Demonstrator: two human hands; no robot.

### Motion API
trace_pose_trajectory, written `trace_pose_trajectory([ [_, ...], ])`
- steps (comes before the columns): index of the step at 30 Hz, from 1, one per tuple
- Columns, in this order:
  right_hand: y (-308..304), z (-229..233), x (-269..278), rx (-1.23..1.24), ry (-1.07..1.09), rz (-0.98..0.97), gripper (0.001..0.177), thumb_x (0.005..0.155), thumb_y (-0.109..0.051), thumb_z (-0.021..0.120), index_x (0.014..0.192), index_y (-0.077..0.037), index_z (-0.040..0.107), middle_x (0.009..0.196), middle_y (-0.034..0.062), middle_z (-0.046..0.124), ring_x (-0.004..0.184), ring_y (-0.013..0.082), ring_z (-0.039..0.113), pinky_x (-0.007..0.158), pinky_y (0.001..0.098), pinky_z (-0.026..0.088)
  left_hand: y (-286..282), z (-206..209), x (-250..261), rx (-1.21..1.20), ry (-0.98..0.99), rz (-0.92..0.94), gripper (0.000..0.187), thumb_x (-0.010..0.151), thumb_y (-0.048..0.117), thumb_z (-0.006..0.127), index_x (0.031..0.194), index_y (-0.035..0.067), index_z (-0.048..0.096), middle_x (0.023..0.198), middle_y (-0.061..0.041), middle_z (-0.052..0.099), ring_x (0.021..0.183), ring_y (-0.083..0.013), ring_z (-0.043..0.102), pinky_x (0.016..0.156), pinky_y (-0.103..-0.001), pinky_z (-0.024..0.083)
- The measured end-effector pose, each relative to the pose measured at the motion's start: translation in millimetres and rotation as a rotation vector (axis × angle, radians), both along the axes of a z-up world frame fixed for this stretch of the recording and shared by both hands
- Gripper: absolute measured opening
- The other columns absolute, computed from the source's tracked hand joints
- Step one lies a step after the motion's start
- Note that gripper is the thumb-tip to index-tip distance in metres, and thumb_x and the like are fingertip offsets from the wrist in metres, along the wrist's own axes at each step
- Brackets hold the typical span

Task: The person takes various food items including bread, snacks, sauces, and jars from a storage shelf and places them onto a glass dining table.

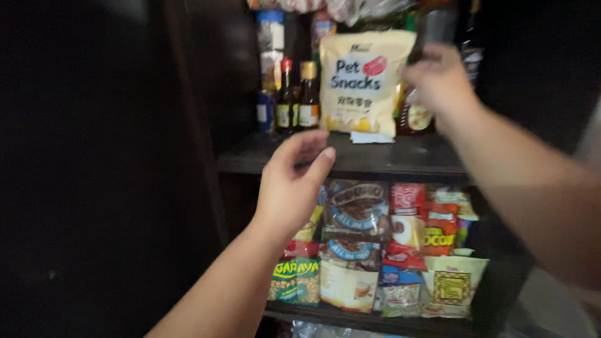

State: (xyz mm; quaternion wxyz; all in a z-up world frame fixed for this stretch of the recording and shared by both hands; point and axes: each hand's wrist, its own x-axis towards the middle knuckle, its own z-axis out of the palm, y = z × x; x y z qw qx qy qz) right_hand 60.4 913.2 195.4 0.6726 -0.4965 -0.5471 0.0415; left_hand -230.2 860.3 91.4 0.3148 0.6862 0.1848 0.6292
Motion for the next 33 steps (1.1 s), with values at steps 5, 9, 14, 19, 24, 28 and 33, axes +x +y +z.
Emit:
trace_pose_trajectory([
  [5, 54.7, 26.4, 21.1, -0.07, -0.082, -0.09, 0.08, 0.085, -0.016, 0.084, 0.148, 0.0, 0.036, 0.108, 0.01, 0.066, 0.09, 0.0217, 0.068, 0.066, 0.035, 0.055, 20.4, 9.6, 5.8, 0.003, 0.004, 0.027, 0.033, 0.091, 0.019, 0.072, 0.121, 0.007, 0.072, 0.104, -0.004, 0.075, 0.097, -0.0116, 0.068, 0.086, -0.027, 0.056],
  [9, 65.4, 16.3, 26.2, -0.056, -0.354, 0.01, 0.051, 0.083, -0.022, 0.087, 0.125, 0.002, 0.071, 0.11, 0.0061, 0.078, 0.093, 0.0151, 0.075, 0.081, 0.0287, 0.06, 35.7, 10.9, 14.8, 0.056, -0.021, 0.053, 0.03, 0.092, 0.018, 0.072, 0.119, 0.005, 0.072, 0.1, -0.001, 0.075, 0.095, -0.0091, 0.068, 0.088, -0.026, 0.055],
  [14, 56.3, 20.3, 20.6, -0.165, -0.325, 0.016, 0.035, 0.08, -0.019, 0.088, 0.107, 0.0, 0.076, 0.103, 0.0093, 0.079, 0.085, 0.0126, 0.073, 0.076, 0.0283, 0.058, 45.7, 21.3, 23.8, 0.038, 0.022, -0.007, 0.033, 0.091, 0.018, 0.072, 0.122, 0.006, 0.071, 0.1, -0.001, 0.073, 0.092, -0.0094, 0.067, 0.086, -0.026, 0.054],
  [19, 19.5, 43.4, 24.3, -0.108, -0.126, 0.067, 0.026, 0.088, -0.021, 0.082, 0.109, -0.008, 0.075, 0.094, 0.0015, 0.076, 0.068, 0.0064, 0.057, 0.063, 0.0265, 0.049, 60.3, 28.3, 30.4, 0.03, 0.066, 0.107, 0.042, 0.084, 0.022, 0.076, 0.123, 0.007, 0.07, 0.105, -0.002, 0.075, 0.093, -0.0122, 0.069, 0.086, -0.029, 0.057],
  [24, -5.9, 59.5, 26.1, -0.186, -0.015, 0.138, 0.027, 0.092, -0.025, 0.08, 0.102, -0.003, 0.067, 0.079, -0.0007, 0.066, 0.061, 0.0062, 0.051, 0.062, 0.0249, 0.054, 74.9, 39.7, 42.3, 0.043, 0.006, 0.252, 0.079, 0.08, 0.031, 0.088, 0.142, 0.002, 0.05, 0.128, -0.012, 0.063, 0.114, -0.0211, 0.062, 0.093, -0.035, 0.052],
  [28, -11.3, 59.3, 21.3, -0.317, -0.026, 0.349, 0.024, 0.092, -0.026, 0.076, 0.104, -0.005, 0.07, 0.081, -0.0043, 0.065, 0.06, 0.0047, 0.046, 0.059, 0.0233, 0.046, 73.9, 61.8, 38.1, -0.253, -0.063, -0.148, 0.085, 0.078, 0.034, 0.085, 0.145, -0.001, 0.046, 0.127, -0.017, 0.067, 0.111, -0.0236, 0.069, 0.091, -0.036, 0.056],
  [33, -11.2, 51.1, 1.6, -0.368, -0.013, 0.449, 0.026, 0.093, -0.027, 0.075, 0.108, -0.007, 0.072, 0.084, -0.0044, 0.066, 0.062, 0.0043, 0.043, 0.06, 0.0228, 0.041, 59.6, 64.8, 36.4, -0.46, -0.054, -0.375, 0.064, 0.077, 0.025, 0.081, 0.131, 0.0, 0.058, 0.117, -0.015, 0.075, 0.099, -0.0232, 0.077, 0.084, -0.035, 0.063],
])
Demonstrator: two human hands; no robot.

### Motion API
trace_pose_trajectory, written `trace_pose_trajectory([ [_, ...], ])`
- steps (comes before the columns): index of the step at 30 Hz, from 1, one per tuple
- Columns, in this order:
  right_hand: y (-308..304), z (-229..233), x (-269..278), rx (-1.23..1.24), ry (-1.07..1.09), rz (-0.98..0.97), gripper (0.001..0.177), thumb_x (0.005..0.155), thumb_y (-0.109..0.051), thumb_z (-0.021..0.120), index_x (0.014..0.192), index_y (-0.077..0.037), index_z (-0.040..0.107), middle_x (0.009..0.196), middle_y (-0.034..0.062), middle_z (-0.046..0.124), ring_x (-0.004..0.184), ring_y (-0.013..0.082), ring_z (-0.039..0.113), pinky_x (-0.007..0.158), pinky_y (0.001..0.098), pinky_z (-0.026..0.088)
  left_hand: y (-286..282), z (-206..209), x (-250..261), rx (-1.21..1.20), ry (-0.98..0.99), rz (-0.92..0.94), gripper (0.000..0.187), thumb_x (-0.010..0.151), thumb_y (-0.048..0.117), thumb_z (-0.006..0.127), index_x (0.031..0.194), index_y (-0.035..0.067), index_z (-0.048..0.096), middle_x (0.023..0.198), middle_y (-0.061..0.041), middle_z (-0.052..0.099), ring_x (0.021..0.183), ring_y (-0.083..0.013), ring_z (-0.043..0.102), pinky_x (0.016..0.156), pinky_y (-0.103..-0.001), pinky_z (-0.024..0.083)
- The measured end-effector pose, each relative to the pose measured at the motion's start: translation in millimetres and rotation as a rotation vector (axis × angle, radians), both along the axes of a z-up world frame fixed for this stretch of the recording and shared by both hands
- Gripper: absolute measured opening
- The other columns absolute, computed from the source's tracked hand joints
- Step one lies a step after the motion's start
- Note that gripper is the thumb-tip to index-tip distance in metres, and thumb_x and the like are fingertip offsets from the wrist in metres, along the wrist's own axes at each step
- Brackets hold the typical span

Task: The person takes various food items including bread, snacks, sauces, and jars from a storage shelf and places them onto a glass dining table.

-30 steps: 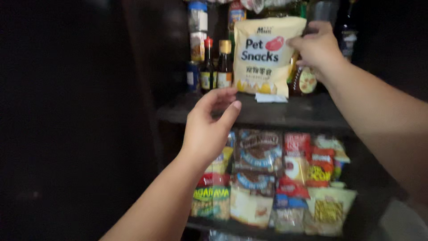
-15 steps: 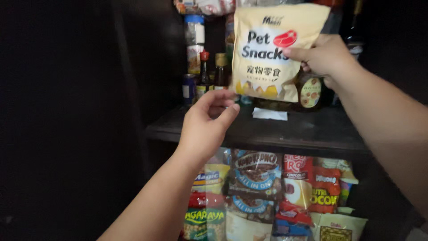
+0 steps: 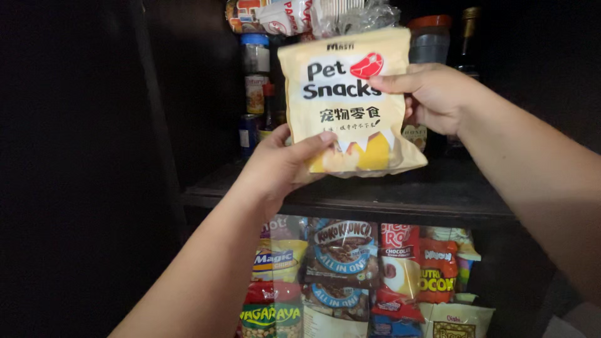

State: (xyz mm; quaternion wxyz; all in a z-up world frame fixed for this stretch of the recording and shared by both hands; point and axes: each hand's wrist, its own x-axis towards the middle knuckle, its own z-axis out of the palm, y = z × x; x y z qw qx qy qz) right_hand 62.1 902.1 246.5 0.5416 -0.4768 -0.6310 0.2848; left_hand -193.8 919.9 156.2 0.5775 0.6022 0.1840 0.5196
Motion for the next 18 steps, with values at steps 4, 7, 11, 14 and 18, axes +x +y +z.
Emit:
trace_pose_trajectory([
  [4, 3.6, -6.2, -5.8, -0.052, 0.066, -0.042, 0.035, 0.09, -0.031, 0.069, 0.117, -0.008, 0.069, 0.093, -0.0013, 0.072, 0.072, 0.0079, 0.059, 0.07, 0.027, 0.051, -1.7, -4.0, 1.1, 0.026, -0.063, -0.027, 0.045, 0.081, 0.019, 0.079, 0.119, 0.0, 0.067, 0.107, -0.013, 0.077, 0.09, -0.021, 0.077, 0.079, -0.034, 0.064],
  [7, 18.5, -11.0, 8.8, -0.047, 0.187, 0.149, 0.048, 0.092, -0.044, 0.065, 0.122, -0.007, 0.067, 0.102, 0.0034, 0.078, 0.083, 0.0122, 0.071, 0.074, 0.0317, 0.058, -0.3, -3.6, -1.4, 0.074, -0.125, -0.009, 0.04, 0.082, 0.016, 0.078, 0.117, 0.0, 0.068, 0.105, -0.012, 0.077, 0.089, -0.0204, 0.077, 0.077, -0.034, 0.064],
  [11, 32.4, -20.5, 24.5, -0.044, 0.019, 0.024, 0.053, 0.097, -0.044, 0.061, 0.131, -0.003, 0.065, 0.118, 0.0105, 0.075, 0.101, 0.0223, 0.068, 0.082, 0.0392, 0.057, -0.2, -3.3, -12.7, 0.119, -0.149, 0.086, 0.037, 0.084, 0.015, 0.077, 0.117, 0.0, 0.068, 0.104, -0.012, 0.078, 0.088, -0.0196, 0.076, 0.074, -0.033, 0.061],
  [14, 34.5, -39.5, 23.7, -0.14, -0.667, -0.292, 0.051, 0.086, -0.022, 0.073, 0.135, -0.01, 0.064, 0.126, 0.0085, 0.073, 0.112, 0.0214, 0.068, 0.094, 0.039, 0.056, -1.0, -5.7, -21.1, 0.147, -0.19, 0.123, 0.035, 0.086, 0.015, 0.077, 0.115, -0.002, 0.069, 0.105, -0.011, 0.078, 0.09, -0.0178, 0.076, 0.078, -0.031, 0.062],
  [18, 52.0, -66.8, 32.3, -0.085, -0.987, 0.006, 0.047, 0.09, -0.018, 0.069, 0.136, -0.01, 0.064, 0.127, 0.0049, 0.074, 0.115, 0.0181, 0.065, 0.102, 0.0332, 0.05, -2.2, -9.2, -27.9, 0.108, -0.207, 0.147, 0.034, 0.087, 0.016, 0.076, 0.115, -0.001, 0.07, 0.105, -0.011, 0.078, 0.091, -0.0162, 0.075, 0.081, -0.029, 0.06],
])
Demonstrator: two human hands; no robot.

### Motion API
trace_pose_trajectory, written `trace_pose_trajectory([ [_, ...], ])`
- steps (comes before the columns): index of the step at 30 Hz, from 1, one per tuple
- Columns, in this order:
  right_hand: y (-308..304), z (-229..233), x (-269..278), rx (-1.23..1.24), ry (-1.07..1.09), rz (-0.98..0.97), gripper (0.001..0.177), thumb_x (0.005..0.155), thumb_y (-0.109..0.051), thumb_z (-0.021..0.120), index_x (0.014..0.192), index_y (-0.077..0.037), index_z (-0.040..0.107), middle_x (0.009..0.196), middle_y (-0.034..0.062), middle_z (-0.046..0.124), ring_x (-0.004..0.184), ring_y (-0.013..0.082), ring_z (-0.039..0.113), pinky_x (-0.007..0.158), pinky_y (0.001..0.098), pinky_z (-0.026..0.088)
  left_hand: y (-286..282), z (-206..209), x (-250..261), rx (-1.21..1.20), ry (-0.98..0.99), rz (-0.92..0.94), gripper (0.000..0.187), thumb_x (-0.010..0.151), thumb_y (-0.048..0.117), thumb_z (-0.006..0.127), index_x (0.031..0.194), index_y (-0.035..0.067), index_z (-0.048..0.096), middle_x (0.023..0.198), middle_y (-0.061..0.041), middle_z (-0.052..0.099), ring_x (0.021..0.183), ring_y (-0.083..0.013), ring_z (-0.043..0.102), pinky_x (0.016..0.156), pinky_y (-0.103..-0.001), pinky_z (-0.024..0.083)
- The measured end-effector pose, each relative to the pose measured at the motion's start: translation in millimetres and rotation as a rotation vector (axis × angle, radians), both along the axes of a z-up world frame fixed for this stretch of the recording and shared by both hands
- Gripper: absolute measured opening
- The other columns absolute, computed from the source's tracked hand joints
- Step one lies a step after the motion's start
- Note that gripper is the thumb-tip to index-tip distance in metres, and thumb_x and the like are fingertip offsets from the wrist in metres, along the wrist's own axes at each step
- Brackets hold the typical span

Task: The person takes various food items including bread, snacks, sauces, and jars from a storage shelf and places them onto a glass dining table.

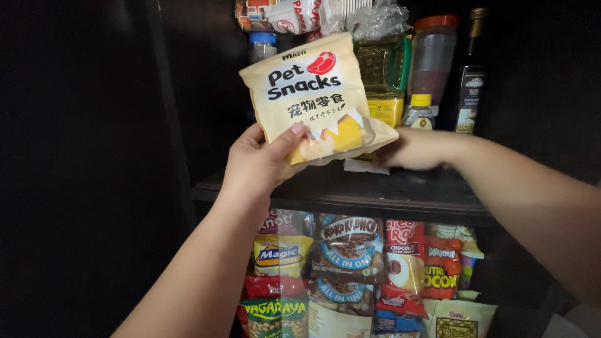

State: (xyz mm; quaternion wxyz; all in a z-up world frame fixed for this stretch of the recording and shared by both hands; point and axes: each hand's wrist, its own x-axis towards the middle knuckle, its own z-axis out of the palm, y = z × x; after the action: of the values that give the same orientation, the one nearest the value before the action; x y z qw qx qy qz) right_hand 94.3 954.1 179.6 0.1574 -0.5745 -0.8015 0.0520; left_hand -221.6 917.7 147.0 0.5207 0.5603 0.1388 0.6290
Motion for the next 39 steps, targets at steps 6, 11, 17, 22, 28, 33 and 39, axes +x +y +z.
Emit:
trace_pose_trajectory([
  [6, 13.2, -16.8, 11.6, -0.091, 0.246, 0.092, 0.054, 0.077, -0.014, 0.079, 0.13, -0.009, 0.068, 0.124, 0.0032, 0.077, 0.116, 0.0151, 0.069, 0.104, 0.0329, 0.05, -6.7, 0.6, -3.0, -0.036, 0.003, 0.026, 0.038, 0.085, 0.015, 0.077, 0.118, -0.001, 0.068, 0.105, -0.012, 0.079, 0.09, -0.017, 0.077, 0.08, -0.029, 0.061],
  [11, -5.2, -8.6, -3.4, -0.015, 0.116, -0.04, 0.051, 0.078, -0.021, 0.083, 0.127, -0.011, 0.071, 0.118, 0.0035, 0.079, 0.109, 0.0144, 0.071, 0.101, 0.0309, 0.052, -16.8, 3.5, -5.4, -0.036, 0.033, 0.037, 0.039, 0.084, 0.015, 0.076, 0.119, 0.0, 0.066, 0.105, -0.013, 0.078, 0.089, -0.0178, 0.076, 0.077, -0.032, 0.061],
  [17, -9.7, -7.4, -9.9, 0.017, 0.114, 0.051, 0.046, 0.075, -0.018, 0.086, 0.118, -0.007, 0.076, 0.107, 0.007, 0.082, 0.101, 0.0166, 0.074, 0.095, 0.0307, 0.055, -21.3, 2.6, -7.2, 0.023, 0.028, 0.041, 0.039, 0.085, 0.013, 0.076, 0.12, -0.001, 0.066, 0.106, -0.014, 0.079, 0.092, -0.0175, 0.077, 0.081, -0.029, 0.062],
  [22, -8.4, -7.9, -7.8, -0.021, 0.223, 0.005, 0.057, 0.071, -0.012, 0.087, 0.125, -0.007, 0.067, 0.116, 0.0063, 0.079, 0.108, 0.017, 0.072, 0.097, 0.031, 0.053, -19.1, -2.2, -10.9, 0.086, 0.013, 0.087, 0.038, 0.085, 0.011, 0.077, 0.119, -0.003, 0.066, 0.106, -0.014, 0.079, 0.09, -0.0182, 0.077, 0.08, -0.03, 0.062],
  [28, -17.1, -1.8, -8.1, -0.143, 0.297, 0.037, 0.065, 0.074, -0.007, 0.082, 0.135, -0.011, 0.062, 0.126, 0.0085, 0.073, 0.115, 0.0166, 0.068, 0.1, 0.033, 0.053, -14.4, -8.4, -23.8, 0.048, -0.016, 0.238, 0.037, 0.086, 0.011, 0.076, 0.118, -0.002, 0.064, 0.101, -0.015, 0.08, 0.087, -0.0189, 0.078, 0.076, -0.029, 0.062],
  [33, -31.5, 4.2, -18.8, -0.126, 0.279, -0.043, 0.063, 0.072, -0.008, 0.082, 0.133, -0.017, 0.067, 0.116, 0.0087, 0.074, 0.106, 0.0181, 0.07, 0.097, 0.0329, 0.054, -19.5, -8.9, -34.0, 0.046, 0.001, 0.297, 0.038, 0.086, 0.01, 0.075, 0.12, -0.002, 0.063, 0.101, -0.015, 0.08, 0.088, -0.0181, 0.078, 0.075, -0.029, 0.062],
  [39, -38.8, 6.4, -14.2, -0.035, 0.147, -0.107, 0.048, 0.078, -0.014, 0.078, 0.126, -0.015, 0.069, 0.114, 0.0012, 0.077, 0.108, 0.012, 0.07, 0.096, 0.0305, 0.053, -20.9, -9.6, -33.2, 0.037, 0.02, 0.31, 0.04, 0.086, 0.009, 0.075, 0.122, -0.002, 0.062, 0.101, -0.015, 0.08, 0.088, -0.0183, 0.078, 0.075, -0.029, 0.062],
])
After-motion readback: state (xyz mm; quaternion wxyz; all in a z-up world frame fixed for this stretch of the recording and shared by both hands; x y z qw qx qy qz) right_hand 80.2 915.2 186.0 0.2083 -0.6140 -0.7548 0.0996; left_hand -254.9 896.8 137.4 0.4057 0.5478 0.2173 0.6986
